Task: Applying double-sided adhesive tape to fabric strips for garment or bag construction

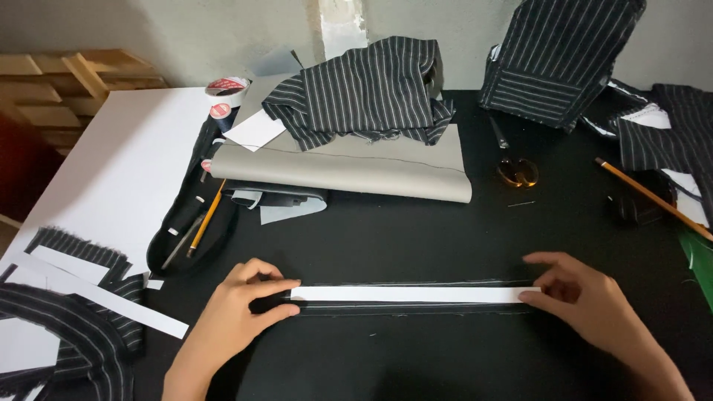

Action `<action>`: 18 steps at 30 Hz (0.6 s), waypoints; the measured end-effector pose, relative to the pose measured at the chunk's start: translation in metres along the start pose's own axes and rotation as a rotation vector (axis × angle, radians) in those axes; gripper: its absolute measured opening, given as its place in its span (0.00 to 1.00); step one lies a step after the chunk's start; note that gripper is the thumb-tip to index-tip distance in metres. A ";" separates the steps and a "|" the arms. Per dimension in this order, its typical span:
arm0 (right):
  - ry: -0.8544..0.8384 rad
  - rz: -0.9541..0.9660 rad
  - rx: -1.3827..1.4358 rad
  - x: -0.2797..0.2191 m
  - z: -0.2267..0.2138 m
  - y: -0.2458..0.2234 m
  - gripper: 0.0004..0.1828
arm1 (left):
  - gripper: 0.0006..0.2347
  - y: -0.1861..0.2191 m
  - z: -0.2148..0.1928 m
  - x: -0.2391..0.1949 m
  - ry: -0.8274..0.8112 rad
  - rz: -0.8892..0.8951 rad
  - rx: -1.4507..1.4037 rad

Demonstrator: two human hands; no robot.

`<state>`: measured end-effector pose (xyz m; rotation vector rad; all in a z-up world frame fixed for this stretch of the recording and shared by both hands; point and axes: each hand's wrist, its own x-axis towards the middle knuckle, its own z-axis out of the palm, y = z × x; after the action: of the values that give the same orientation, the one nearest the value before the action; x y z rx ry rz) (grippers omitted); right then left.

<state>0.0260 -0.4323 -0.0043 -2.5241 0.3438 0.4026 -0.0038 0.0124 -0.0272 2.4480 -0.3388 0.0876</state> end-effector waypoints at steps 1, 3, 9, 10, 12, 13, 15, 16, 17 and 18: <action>0.033 -0.030 0.039 0.000 0.002 0.002 0.29 | 0.14 -0.001 0.002 0.000 0.012 0.001 0.041; 0.065 -0.063 0.079 0.003 0.004 0.007 0.29 | 0.13 -0.001 0.006 0.001 0.027 0.001 0.083; -0.028 -0.040 -0.026 -0.004 -0.002 0.004 0.26 | 0.04 0.007 0.004 0.002 0.073 0.009 0.080; -0.018 -0.035 0.028 -0.006 -0.002 0.002 0.26 | 0.04 0.008 0.003 0.002 0.104 0.056 0.084; -0.009 -0.033 0.082 -0.008 -0.001 0.002 0.25 | 0.04 0.010 0.002 0.001 0.137 0.102 0.089; -0.007 -0.060 0.080 -0.008 0.000 0.003 0.20 | 0.03 0.009 0.002 0.001 0.165 0.114 0.094; -0.005 -0.088 0.079 -0.002 0.004 0.017 0.16 | 0.02 0.010 0.001 0.001 0.195 0.126 0.100; 0.016 -0.234 0.089 0.003 0.007 0.027 0.14 | 0.02 0.010 0.000 0.001 0.234 0.180 0.098; 0.041 -0.379 0.103 0.008 0.010 0.038 0.13 | 0.03 0.011 -0.001 0.001 0.273 0.233 0.096; 0.042 -0.381 0.103 0.006 0.011 0.035 0.13 | 0.03 0.013 -0.003 0.001 0.274 0.234 0.097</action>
<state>0.0180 -0.4552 -0.0324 -2.4262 -0.1004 0.1771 -0.0066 0.0041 -0.0170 2.4399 -0.5055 0.5463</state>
